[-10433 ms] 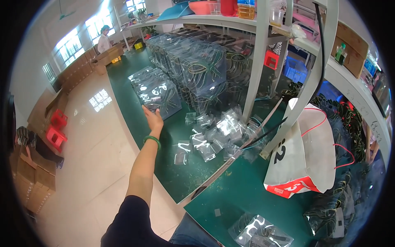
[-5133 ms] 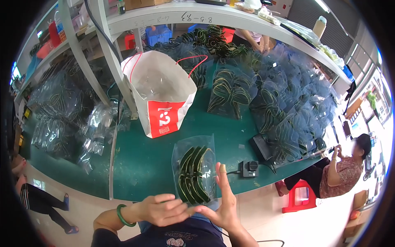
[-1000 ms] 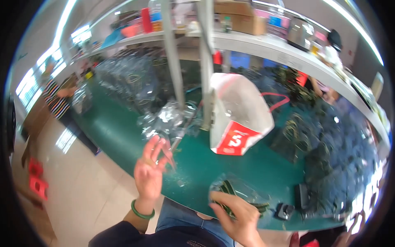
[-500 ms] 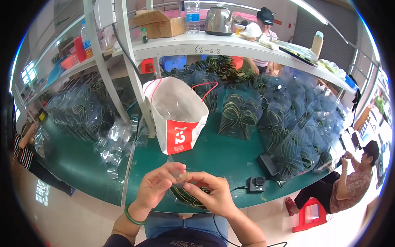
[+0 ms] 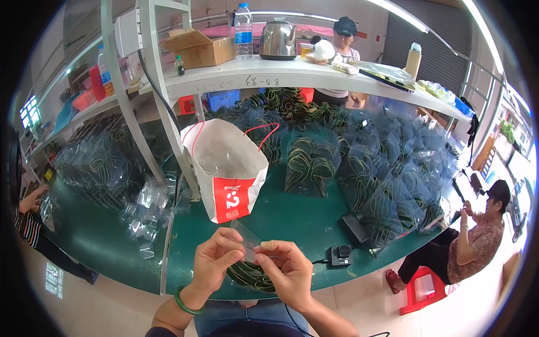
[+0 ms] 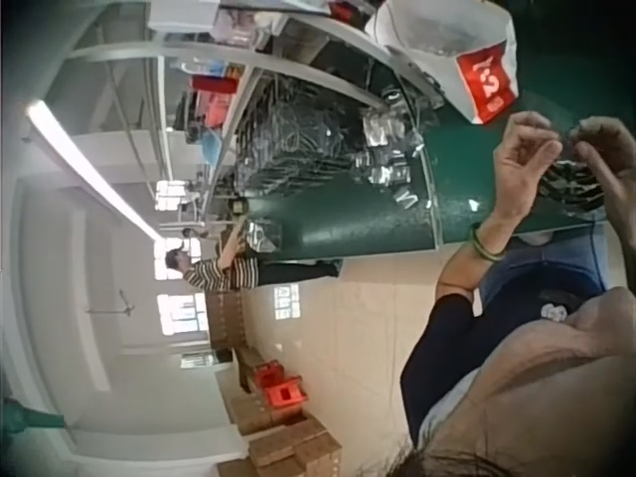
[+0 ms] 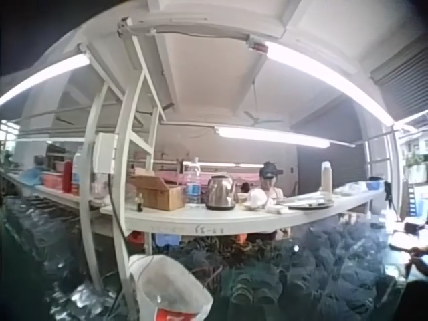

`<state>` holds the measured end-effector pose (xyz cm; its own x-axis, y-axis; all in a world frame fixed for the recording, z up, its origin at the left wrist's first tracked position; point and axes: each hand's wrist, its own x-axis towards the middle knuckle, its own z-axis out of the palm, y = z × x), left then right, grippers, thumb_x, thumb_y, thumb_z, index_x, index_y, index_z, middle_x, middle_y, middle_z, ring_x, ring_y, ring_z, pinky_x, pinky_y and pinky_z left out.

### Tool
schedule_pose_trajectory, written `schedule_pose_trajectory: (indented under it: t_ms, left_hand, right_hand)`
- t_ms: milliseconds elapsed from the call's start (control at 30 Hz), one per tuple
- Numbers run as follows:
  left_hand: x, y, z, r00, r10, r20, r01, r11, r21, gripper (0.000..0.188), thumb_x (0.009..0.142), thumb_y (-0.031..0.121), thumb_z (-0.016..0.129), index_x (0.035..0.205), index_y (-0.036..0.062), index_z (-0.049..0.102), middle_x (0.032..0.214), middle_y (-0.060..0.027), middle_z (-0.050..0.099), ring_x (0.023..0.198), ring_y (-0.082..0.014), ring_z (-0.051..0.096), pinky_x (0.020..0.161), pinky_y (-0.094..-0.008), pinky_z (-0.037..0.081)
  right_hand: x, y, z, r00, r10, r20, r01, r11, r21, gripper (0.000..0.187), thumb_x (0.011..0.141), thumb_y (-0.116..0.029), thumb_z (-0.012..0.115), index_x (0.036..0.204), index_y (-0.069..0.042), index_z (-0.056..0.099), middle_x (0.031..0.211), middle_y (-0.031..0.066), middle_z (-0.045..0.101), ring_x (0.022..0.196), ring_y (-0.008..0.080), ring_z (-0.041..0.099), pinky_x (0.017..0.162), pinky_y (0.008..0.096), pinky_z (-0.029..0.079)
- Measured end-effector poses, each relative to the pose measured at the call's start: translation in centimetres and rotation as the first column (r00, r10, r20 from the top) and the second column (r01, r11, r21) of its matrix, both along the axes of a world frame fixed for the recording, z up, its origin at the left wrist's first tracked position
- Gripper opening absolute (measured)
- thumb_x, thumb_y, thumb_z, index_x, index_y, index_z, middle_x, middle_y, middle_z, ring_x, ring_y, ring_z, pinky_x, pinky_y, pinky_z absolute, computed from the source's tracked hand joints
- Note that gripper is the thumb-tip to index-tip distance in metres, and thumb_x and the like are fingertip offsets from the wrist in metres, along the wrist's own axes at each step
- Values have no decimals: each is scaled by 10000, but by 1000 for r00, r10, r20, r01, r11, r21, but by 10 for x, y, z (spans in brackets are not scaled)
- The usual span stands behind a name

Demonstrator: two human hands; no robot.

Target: Putting green bow-shaped decorative items into small plastic bags at a factory workbench.

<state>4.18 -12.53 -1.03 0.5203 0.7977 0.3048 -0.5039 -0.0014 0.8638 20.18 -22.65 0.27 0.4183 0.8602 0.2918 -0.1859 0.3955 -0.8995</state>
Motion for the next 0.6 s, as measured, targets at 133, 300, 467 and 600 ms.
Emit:
schedule_pose_trajectory:
  t_ms: [133, 300, 467, 600]
  left_hand:
    - [-7, 3, 0, 989, -147, -30, 148, 989, 26, 127, 934, -14, 831, 1057, 5, 804, 1268, -72, 596, 1114, -109, 634, 918, -262, 584]
    - [-1, 3, 2, 982, -143, -121, 156, 982, 108, 310, 878, -25, 874, 1153, 11, 734, 1389, -124, 572, 1162, -155, 646, 924, -297, 598]
    - [-6, 5, 22, 992, 33, -120, -8, 980, 201, 706, 848, -85, 870, 1424, 26, 476, 1327, -161, 647, 1140, -206, 697, 940, -335, 628]
    - [-13, 13, 31, 936, -1, -352, 85, 972, 221, 483, 869, -62, 864, 1305, -19, 663, 1156, -110, 721, 993, -165, 733, 873, -291, 622]
  right_hand:
    - [5, -5, 2, 998, 9, 66, -8, 1000, -8, 237, 990, 103, 717, 1192, 31, 614, 1108, 154, 752, 1017, 201, 757, 898, 345, 645]
    - [16, -5, -6, 976, -120, 181, 112, 992, 53, 269, 957, 128, 743, 1179, 30, 628, 1057, 145, 753, 980, 205, 761, 882, 342, 640]
    - [34, -5, 15, 878, -186, 441, 169, 982, 78, 289, 937, 132, 761, 1191, 52, 650, 1034, 170, 793, 976, 220, 791, 865, 335, 645]
    - [41, -2, 11, 703, -268, 659, 219, 963, 157, 232, 918, 88, 806, 1115, 64, 685, 1010, 178, 828, 951, 210, 817, 827, 306, 649]
